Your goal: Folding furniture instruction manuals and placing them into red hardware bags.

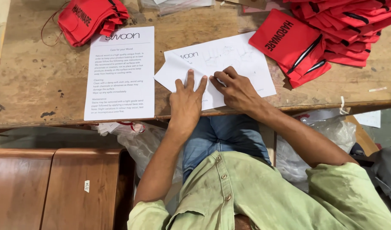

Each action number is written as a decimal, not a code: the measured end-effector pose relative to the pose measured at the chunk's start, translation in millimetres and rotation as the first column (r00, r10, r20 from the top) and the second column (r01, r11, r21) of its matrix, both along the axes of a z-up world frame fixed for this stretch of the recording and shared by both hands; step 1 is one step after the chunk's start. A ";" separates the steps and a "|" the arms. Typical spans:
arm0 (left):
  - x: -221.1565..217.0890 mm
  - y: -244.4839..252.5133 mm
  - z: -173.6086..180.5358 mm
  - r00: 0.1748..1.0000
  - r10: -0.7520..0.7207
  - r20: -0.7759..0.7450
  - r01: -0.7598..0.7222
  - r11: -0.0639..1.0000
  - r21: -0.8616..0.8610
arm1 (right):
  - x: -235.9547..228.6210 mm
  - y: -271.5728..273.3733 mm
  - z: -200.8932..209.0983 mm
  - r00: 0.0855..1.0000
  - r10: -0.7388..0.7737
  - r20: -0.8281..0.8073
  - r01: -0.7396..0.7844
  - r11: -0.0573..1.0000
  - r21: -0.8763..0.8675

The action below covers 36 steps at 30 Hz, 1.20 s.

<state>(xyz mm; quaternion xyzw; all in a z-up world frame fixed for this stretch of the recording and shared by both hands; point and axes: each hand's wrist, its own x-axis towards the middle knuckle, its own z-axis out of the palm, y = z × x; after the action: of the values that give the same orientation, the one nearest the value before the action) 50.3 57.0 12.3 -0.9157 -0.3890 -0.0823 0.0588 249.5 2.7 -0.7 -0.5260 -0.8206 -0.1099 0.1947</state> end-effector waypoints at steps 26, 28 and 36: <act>-9.9 93.8 -56.1 0.926 0.051 0.374 -0.058 0.998 0.007 | -46.0 119.3 7.9 0.956 0.050 0.291 -0.028 0.997 -0.077; -10.5 91.6 -56.5 0.895 0.001 0.446 -0.097 0.977 0.192 | -48.8 133.3 0.3 0.949 0.039 0.314 -0.024 0.998 -0.051; -9.6 68.8 -44.5 0.800 0.230 0.554 -0.188 0.973 -0.133 | -68.5 76.9 -7.1 0.913 -0.381 -0.148 0.322 0.894 -0.312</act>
<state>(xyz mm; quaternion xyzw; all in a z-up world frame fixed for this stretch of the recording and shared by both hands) 40.6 125.7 -32.2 -0.8029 -0.4902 -0.3290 -0.0830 181.0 79.6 -7.8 -0.6970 -0.6939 0.0289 0.1787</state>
